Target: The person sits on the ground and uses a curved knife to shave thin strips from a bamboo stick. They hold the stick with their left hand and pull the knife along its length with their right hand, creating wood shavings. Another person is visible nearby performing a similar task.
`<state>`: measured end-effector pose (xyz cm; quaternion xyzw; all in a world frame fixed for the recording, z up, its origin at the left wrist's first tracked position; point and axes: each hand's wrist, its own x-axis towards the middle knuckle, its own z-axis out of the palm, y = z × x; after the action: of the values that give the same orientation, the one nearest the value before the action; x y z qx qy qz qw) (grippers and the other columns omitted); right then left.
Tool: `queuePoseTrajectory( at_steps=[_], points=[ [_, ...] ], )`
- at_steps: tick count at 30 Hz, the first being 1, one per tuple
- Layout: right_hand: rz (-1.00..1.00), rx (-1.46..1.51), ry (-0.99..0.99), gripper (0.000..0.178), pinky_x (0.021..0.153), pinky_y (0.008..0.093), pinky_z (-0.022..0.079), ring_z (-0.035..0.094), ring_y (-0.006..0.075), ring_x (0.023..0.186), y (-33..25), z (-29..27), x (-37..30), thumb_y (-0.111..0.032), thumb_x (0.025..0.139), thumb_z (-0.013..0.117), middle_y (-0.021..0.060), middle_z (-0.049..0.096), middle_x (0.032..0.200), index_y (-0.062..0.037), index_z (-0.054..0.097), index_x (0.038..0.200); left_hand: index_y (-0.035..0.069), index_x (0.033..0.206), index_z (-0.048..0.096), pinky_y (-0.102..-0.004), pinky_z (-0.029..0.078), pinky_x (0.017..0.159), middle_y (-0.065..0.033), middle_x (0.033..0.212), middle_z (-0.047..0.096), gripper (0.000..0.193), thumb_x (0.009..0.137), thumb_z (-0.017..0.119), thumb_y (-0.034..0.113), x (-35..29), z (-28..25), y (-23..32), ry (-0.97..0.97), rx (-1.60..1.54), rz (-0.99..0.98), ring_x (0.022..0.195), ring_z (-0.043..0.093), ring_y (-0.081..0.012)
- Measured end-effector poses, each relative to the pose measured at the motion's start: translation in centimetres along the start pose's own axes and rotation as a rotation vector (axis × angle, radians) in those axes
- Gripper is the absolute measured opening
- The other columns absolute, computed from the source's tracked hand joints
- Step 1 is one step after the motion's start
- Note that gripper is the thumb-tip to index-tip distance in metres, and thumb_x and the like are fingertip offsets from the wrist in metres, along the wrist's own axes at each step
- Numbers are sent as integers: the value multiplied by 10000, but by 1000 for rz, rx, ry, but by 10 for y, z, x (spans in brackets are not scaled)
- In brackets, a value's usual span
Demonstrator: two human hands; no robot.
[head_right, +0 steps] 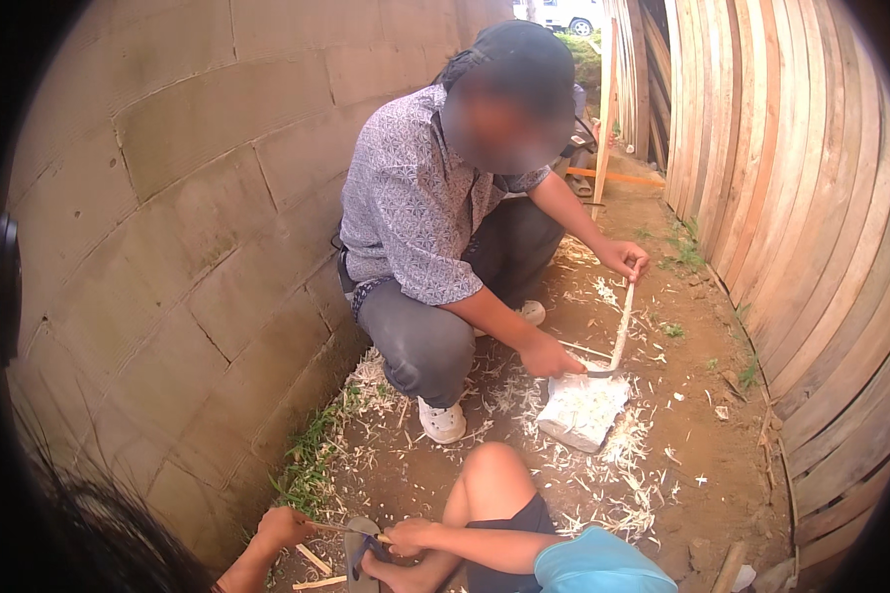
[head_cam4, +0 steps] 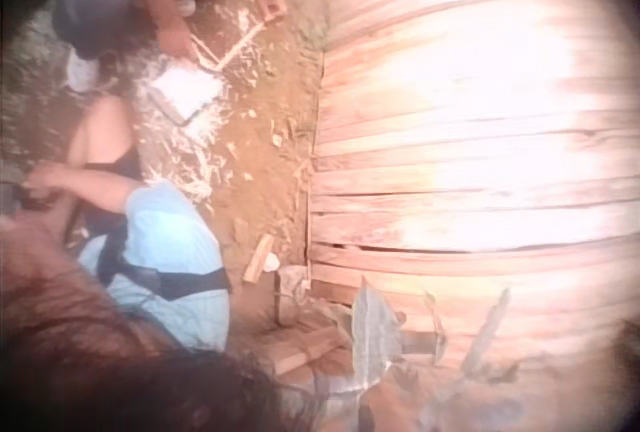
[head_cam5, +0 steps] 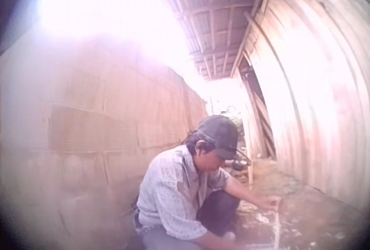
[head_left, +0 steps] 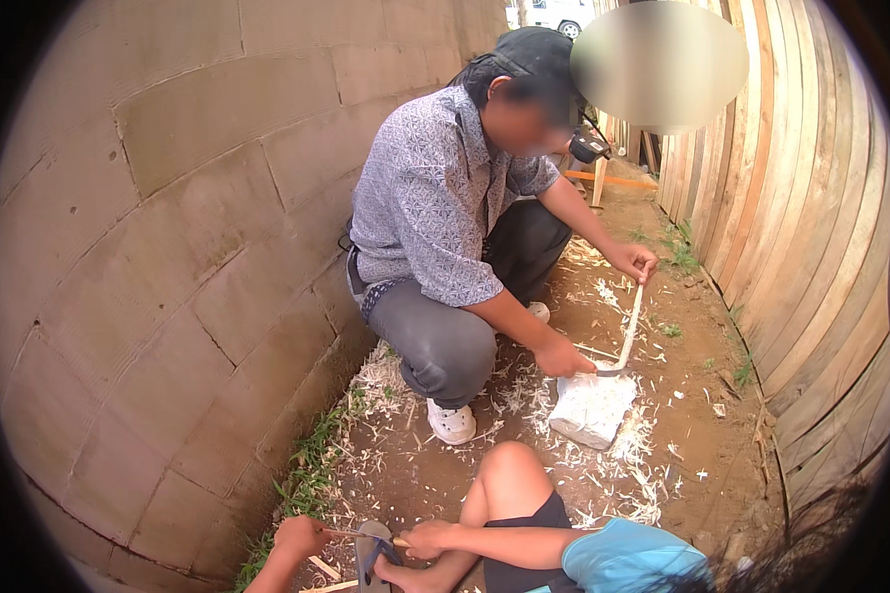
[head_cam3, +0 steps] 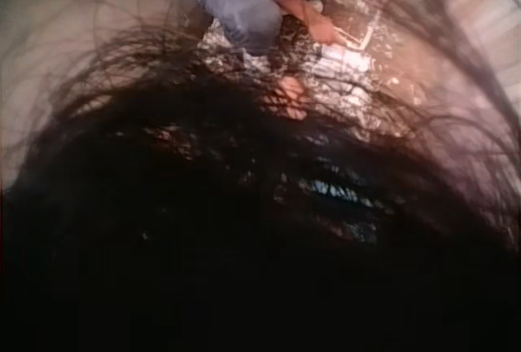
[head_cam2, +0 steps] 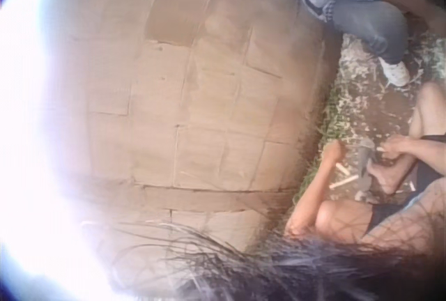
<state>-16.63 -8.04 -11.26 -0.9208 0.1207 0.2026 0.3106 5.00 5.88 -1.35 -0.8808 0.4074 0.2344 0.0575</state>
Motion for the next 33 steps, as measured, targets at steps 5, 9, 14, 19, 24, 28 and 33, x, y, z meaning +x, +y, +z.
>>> queuePoseTrajectory(
  at_steps=[5, 9, 14, 19, 24, 28, 33],
  points=[
    [26, 31, 31, 404, 842, 457, 489, 610, 351, 1023, 9, 1, -8, -337, 885, 559, 186, 644, 1057, -51, 560, 1171, 263, 1002, 734, -389, 532, 796, -78, 888, 705, 298, 752, 699, 420, -6, -7, 20, -24, -8, 13, 856, 670, -286],
    [6, -6, 45, 366, 810, 466, 502, 628, 359, 982, 6, -9, 3, -323, 881, 552, 179, 661, 1005, -83, 583, 1156, 254, 969, 740, -401, 534, 788, -94, 900, 701, 271, 740, 691, 390, -13, -12, 12, 41, 96, -38, 864, 669, -297],
    [123, 263, 402, 375, 676, 541, 498, 629, 446, 781, 3, -12, -6, -349, 885, 531, 236, 648, 815, -174, 499, 1215, 95, 811, 715, -473, 525, 708, -192, 782, 661, 210, 736, 642, 276, 3, 5, 13, 154, -13, 25, 769, 647, -377],
    [43, 398, 410, 394, 740, 554, 474, 607, 479, 841, -6, 3, 10, -349, 905, 514, 259, 646, 875, -137, 464, 1234, 88, 864, 720, -466, 516, 729, -201, 792, 662, 214, 799, 639, 275, -6, -1, 5, 184, -46, -32, 799, 646, -376],
    [-84, 446, 333, 421, 751, 539, 479, 610, 462, 861, -10, 7, 7, -326, 895, 528, 239, 654, 893, -124, 470, 1260, 78, 859, 726, -461, 519, 720, -196, 768, 663, 225, 791, 646, 277, -5, -3, 14, 149, -54, -76, 782, 651, -363],
    [-39, 347, 316, 408, 740, 510, 488, 618, 434, 873, -12, 9, 5, -280, 895, 541, 213, 654, 962, -115, 487, 1264, 79, 874, 732, -452, 521, 705, -193, 739, 659, 234, 791, 640, 278, -4, 1, 16, 174, -62, -76, 763, 652, -355],
    [-256, 632, 790, 386, 673, 474, 492, 631, 418, 802, -25, 4, 2, -196, 912, 543, 226, 636, 946, -68, 458, 1266, 72, 882, 729, -447, 525, 706, -185, 736, 662, 233, 794, 634, 266, -7, 2, 17, 172, -97, -101, 759, 654, -351]
  ],
)
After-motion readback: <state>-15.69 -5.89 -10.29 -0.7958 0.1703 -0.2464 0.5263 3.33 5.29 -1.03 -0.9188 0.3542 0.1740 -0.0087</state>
